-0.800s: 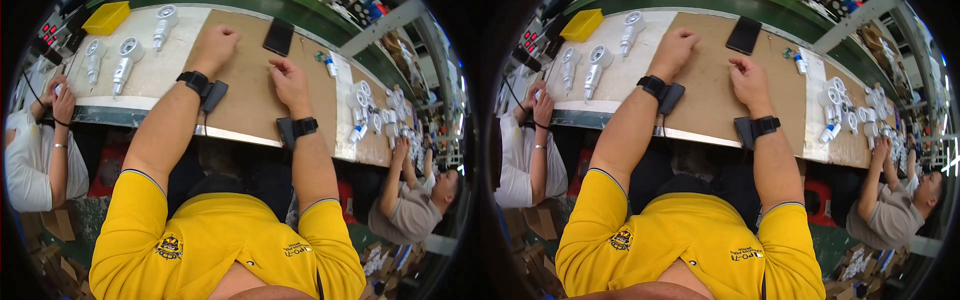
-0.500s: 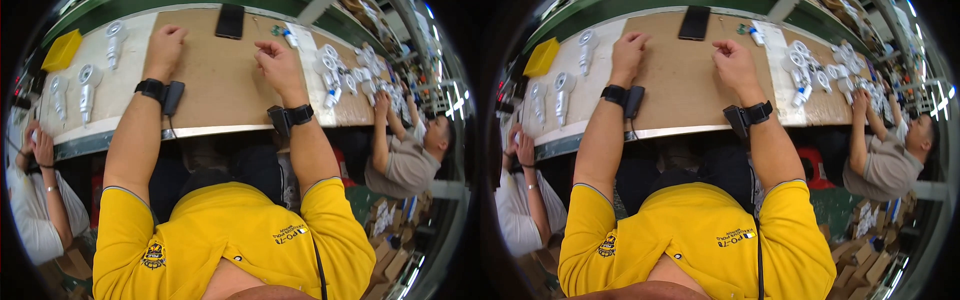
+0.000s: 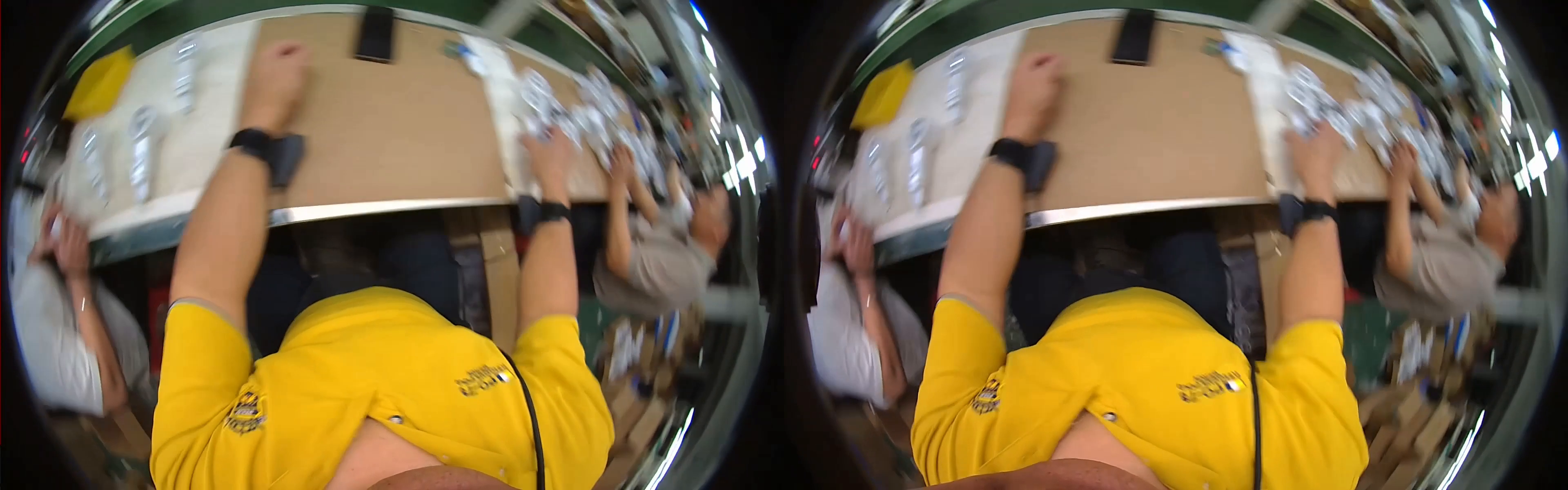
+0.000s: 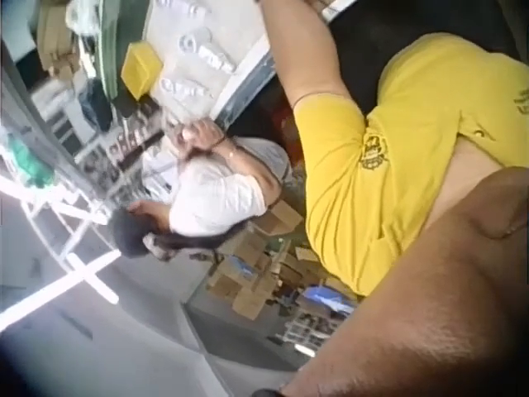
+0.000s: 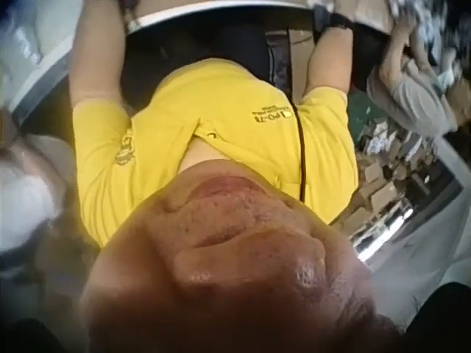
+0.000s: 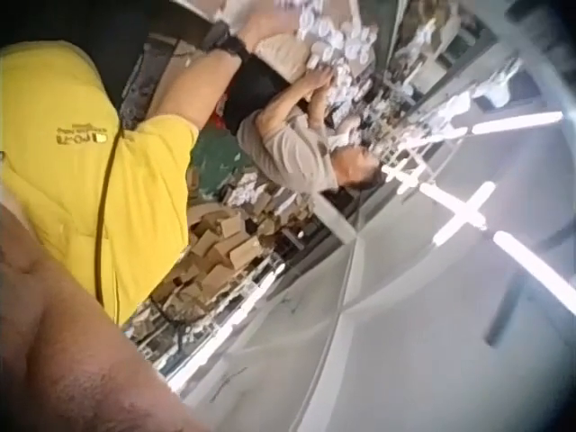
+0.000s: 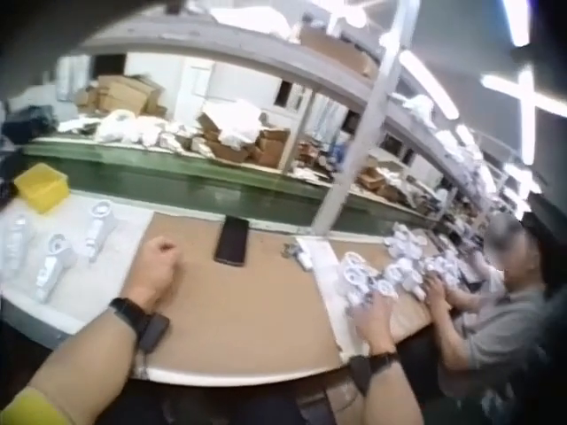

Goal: Assembling plastic and electronic components into handheld devices at a factory workstation.

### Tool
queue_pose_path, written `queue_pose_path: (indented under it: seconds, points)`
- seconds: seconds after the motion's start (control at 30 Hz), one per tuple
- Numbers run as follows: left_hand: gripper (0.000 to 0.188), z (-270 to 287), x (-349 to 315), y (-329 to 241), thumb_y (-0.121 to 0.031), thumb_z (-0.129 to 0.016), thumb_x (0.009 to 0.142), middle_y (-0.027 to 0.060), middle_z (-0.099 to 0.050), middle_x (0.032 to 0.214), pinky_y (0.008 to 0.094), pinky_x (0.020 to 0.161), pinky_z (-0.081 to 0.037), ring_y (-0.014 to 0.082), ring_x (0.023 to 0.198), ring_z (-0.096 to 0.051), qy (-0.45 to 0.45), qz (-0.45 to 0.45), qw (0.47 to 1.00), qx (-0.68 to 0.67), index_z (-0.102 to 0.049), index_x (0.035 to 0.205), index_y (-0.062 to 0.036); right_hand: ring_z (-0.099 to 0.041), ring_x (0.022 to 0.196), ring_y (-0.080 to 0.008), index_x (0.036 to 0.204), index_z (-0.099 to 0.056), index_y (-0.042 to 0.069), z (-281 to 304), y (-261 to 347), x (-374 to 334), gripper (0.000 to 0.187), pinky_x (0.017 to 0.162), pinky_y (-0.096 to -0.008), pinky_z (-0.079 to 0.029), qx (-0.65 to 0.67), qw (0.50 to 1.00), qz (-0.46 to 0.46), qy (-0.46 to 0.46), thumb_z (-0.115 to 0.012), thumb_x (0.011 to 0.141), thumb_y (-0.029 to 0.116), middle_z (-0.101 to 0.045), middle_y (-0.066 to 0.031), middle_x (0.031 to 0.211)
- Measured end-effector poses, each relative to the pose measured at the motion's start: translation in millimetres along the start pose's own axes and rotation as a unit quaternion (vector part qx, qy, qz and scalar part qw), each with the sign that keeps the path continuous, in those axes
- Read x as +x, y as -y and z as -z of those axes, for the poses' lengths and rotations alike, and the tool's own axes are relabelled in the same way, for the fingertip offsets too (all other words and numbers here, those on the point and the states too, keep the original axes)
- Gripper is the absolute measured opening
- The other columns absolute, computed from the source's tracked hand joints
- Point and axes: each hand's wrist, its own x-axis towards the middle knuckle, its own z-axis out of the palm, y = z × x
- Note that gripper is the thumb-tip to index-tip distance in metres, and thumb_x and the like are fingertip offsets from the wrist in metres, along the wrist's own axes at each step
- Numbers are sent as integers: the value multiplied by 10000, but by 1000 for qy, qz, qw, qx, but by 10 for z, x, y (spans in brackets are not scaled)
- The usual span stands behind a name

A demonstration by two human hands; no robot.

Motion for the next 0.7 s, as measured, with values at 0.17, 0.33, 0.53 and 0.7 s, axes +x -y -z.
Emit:
queue_pose_path:
  seconds: [0.17,0.33,0.53,0.7]
  points:
    - [194,-236,25,24,-196,-669,820,202,-713,967,423,830,-538,339,929,-676,-25,-71,997,-21,-725,914,-36,-640,1053,-418,1225,-657,-9,-496,-1053,266,554,928,-475,-505,-124,967,206,-82,-719,819,362,-678,-265,1134]
    - [144,-311,181,247,-151,-626,814,179,-704,826,418,713,-545,341,789,-677,-71,-102,992,3,-713,815,-37,-653,970,-416,1160,-636,-94,-229,-473,194,512,882,-468,-492,39,997,47,47,-681,837,300,-690,-275,1064]
    - [131,-243,149,201,-141,-640,794,178,-704,822,416,695,-548,341,758,-677,-65,-84,994,9,-708,802,-30,-653,938,-380,1096,-638,-114,-146,-254,162,470,884,-445,-494,120,988,-4,97,-691,850,283,-691,-244,1037]
    - [144,-246,138,182,-160,-679,804,150,-712,809,380,649,-545,294,700,-678,19,-113,993,-14,-706,832,-21,-663,921,-280,1150,-633,-61,-136,-361,148,382,843,-384,-523,454,834,-155,274,-689,904,227,-692,-170,1025]
